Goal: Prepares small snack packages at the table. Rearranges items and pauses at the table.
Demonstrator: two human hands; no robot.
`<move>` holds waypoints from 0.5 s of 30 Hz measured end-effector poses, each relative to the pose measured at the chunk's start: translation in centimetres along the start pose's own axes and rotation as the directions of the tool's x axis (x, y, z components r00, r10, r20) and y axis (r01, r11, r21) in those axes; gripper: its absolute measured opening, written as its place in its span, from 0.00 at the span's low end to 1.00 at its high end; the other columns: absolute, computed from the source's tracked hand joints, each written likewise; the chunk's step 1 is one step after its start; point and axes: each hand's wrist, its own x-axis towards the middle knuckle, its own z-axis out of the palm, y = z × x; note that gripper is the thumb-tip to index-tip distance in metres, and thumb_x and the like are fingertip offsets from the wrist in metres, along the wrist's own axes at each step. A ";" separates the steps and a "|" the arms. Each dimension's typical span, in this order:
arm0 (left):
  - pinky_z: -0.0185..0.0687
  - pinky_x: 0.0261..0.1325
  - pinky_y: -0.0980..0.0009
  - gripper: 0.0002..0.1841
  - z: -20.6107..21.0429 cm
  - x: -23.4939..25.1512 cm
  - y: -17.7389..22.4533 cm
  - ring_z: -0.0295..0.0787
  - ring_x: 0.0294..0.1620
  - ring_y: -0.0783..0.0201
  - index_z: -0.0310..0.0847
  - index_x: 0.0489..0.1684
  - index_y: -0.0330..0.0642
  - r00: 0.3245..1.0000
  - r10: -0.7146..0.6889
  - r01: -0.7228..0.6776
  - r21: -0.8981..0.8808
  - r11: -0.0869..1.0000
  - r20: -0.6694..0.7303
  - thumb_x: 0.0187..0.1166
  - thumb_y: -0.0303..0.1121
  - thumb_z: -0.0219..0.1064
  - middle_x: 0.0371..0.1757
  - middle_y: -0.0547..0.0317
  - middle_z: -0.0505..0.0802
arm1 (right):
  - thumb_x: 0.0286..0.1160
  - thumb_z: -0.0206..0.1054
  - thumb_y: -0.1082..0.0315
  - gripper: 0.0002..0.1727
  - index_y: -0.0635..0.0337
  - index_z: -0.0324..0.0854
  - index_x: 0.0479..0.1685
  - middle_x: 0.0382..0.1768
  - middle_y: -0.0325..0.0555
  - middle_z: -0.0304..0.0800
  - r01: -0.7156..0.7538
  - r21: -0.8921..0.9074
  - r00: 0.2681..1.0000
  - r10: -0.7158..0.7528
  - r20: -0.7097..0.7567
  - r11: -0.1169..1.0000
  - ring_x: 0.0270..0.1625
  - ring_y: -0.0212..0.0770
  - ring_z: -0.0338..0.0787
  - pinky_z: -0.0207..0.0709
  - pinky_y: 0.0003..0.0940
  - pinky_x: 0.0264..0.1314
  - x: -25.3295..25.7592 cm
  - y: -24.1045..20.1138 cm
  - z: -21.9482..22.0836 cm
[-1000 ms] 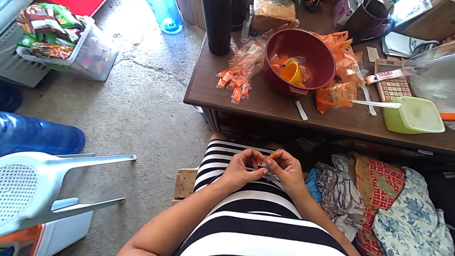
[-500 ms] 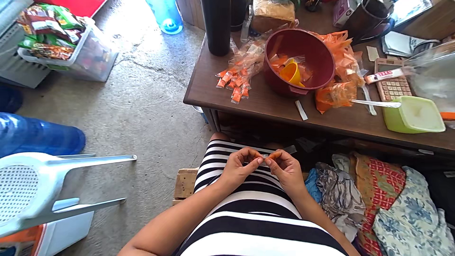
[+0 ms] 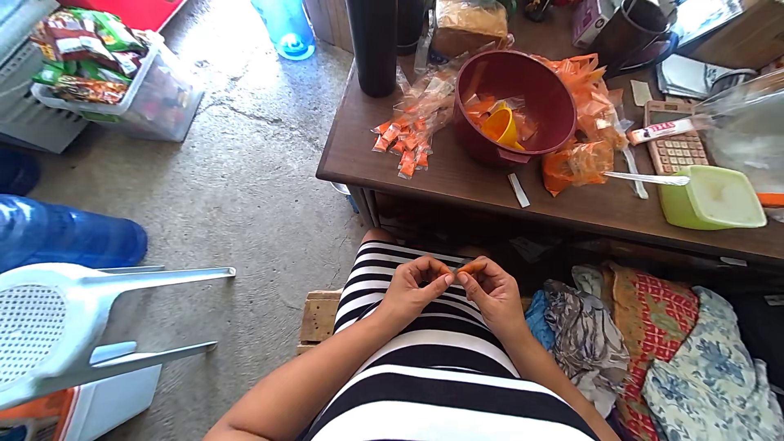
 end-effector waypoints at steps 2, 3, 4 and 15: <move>0.83 0.48 0.81 0.03 -0.1 0.0 -0.1 0.86 0.39 0.82 0.85 0.39 0.39 1.000 0.015 -0.015 0.006 1.000 0.011 0.77 0.23 0.67 0.37 0.74 0.90 | 0.77 0.70 0.68 0.05 0.60 0.87 0.44 0.37 0.30 0.85 0.092 -0.096 0.995 -0.087 0.049 0.991 0.32 0.15 0.78 0.74 0.09 0.33 -0.1 0.2 -0.1; 0.84 0.48 0.80 0.03 -0.1 0.0 -0.2 0.86 0.39 0.82 0.85 0.39 0.39 0.999 0.028 -0.028 0.012 1.000 0.019 0.77 0.22 0.67 0.37 0.73 0.90 | 0.78 0.70 0.68 0.06 0.60 0.86 0.43 0.37 0.31 0.84 0.134 -0.137 0.989 -0.124 0.075 0.981 0.32 0.14 0.77 0.73 0.08 0.34 0.0 0.1 -0.2; 0.83 0.49 0.80 0.03 -0.2 0.0 -0.3 0.85 0.39 0.82 0.85 0.39 0.38 0.999 0.037 -0.038 0.023 0.999 0.028 0.77 0.23 0.67 0.38 0.73 0.89 | 0.78 0.70 0.67 0.06 0.61 0.86 0.43 0.37 0.31 0.84 0.156 -0.172 0.986 -0.143 0.089 0.973 0.33 0.14 0.77 0.73 0.08 0.34 0.0 0.0 -0.3; 0.83 0.49 0.81 0.03 -0.3 -0.1 -0.3 0.85 0.41 0.81 0.85 0.40 0.38 0.997 0.043 -0.046 0.051 0.998 0.065 0.81 0.25 0.65 0.40 0.72 0.88 | 0.78 0.70 0.66 0.09 0.64 0.88 0.41 0.36 0.33 0.84 0.121 -0.261 0.992 -0.110 0.055 0.958 0.32 0.14 0.77 0.73 0.08 0.34 0.0 -0.7 -0.3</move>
